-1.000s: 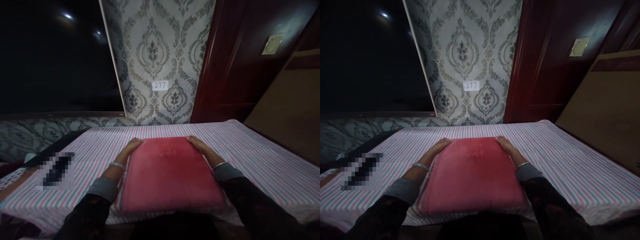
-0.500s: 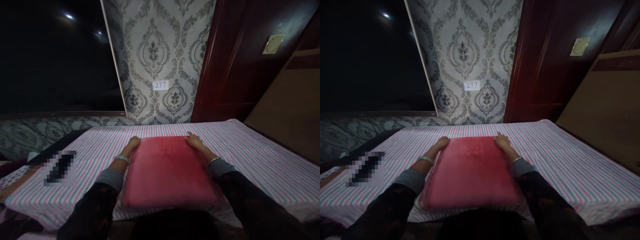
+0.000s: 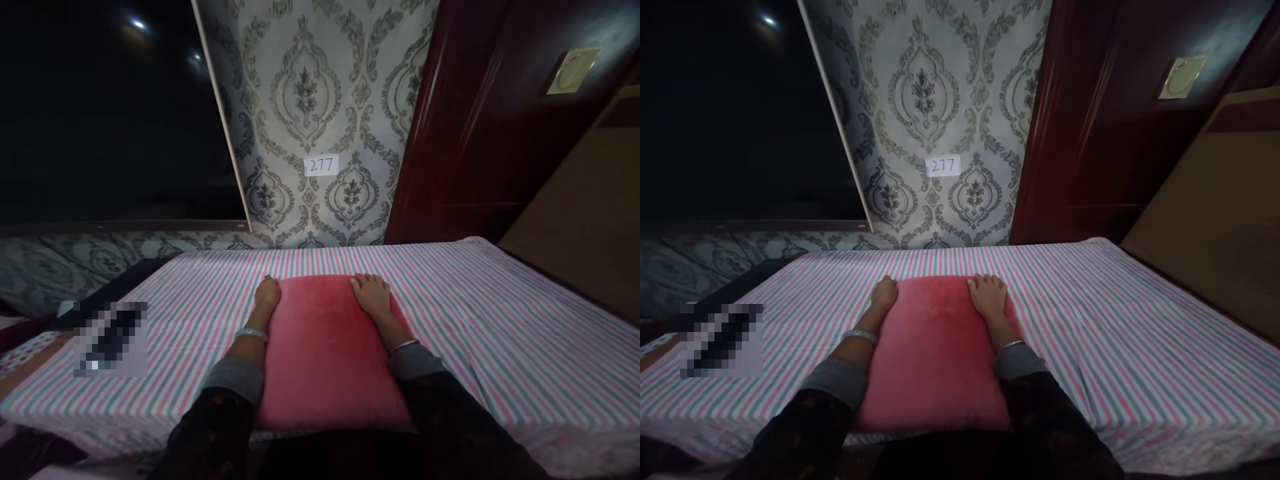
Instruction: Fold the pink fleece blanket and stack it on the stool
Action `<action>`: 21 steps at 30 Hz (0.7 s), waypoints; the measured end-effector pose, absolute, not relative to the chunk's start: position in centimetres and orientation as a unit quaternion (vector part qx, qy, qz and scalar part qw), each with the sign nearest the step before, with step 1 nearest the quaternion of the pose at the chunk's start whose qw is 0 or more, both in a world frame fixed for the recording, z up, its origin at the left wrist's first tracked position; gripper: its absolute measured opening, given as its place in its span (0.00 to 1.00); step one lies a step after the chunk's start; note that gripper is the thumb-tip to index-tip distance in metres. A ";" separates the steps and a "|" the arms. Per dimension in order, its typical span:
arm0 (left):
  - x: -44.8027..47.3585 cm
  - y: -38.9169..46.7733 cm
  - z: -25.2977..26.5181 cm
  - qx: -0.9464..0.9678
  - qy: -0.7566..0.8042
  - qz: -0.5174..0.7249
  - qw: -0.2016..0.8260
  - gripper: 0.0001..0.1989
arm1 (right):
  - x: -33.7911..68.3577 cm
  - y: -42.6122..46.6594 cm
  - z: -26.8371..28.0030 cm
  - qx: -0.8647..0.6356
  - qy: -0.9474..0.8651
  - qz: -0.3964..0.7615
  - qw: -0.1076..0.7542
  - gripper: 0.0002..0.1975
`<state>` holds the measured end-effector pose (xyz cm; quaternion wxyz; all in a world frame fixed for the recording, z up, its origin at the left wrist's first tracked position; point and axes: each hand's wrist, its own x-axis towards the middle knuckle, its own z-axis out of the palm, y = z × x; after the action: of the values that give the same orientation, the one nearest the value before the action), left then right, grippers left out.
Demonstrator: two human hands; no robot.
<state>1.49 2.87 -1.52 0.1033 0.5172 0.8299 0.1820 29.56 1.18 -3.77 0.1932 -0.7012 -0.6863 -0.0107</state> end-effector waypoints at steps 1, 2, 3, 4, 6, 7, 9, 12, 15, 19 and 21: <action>1.2 3.0 -1.5 0.519 0.829 0.181 0.104 0.18 | 29.6 1.3 -3.8 -0.701 -0.686 -0.011 0.197 0.21; 1.1 3.1 -1.6 0.520 0.828 0.180 0.105 0.18 | 29.5 1.3 -3.8 -0.701 -0.685 -0.010 0.199 0.21; 1.0 3.2 -1.6 0.521 0.828 0.180 0.104 0.18 | 29.5 1.3 -3.7 -0.701 -0.685 -0.008 0.199 0.20; 1.0 3.1 -1.6 0.522 0.827 0.180 0.104 0.18 | 29.4 1.3 -3.7 -0.702 -0.684 -0.006 0.200 0.20; 1.2 3.0 -1.4 0.525 0.825 0.182 0.103 0.18 | 29.3 1.2 -3.7 -0.704 -0.681 -0.004 0.200 0.21; 1.3 2.8 -1.3 0.526 0.824 0.184 0.103 0.19 | 29.2 1.2 -3.6 -0.705 -0.680 -0.004 0.200 0.21; 1.4 2.4 -0.8 0.528 0.821 0.193 0.100 0.19 | 29.2 1.0 -3.6 -0.705 -0.680 -0.006 0.200 0.20; 0.9 1.4 -0.2 0.533 0.814 0.208 0.098 0.21 | 29.3 0.8 -3.5 -0.702 -0.683 -0.010 0.200 0.20; 0.2 0.3 0.2 0.535 0.811 0.211 0.106 0.23 | 29.3 0.7 -3.5 -0.702 -0.685 -0.012 0.196 0.20; 0.1 -0.3 0.4 0.534 0.810 0.214 0.113 0.21 | 29.3 0.7 -3.6 -0.701 -0.687 -0.017 0.192 0.19; 0.2 -0.3 0.6 0.533 0.810 0.218 0.116 0.18 | 29.3 0.6 -3.6 -0.698 -0.690 -0.022 0.192 0.19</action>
<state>0.24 -0.27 0.56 0.1157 0.5325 0.8095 0.2185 29.28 0.63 -3.61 0.1919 -0.6980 -0.6895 -0.0215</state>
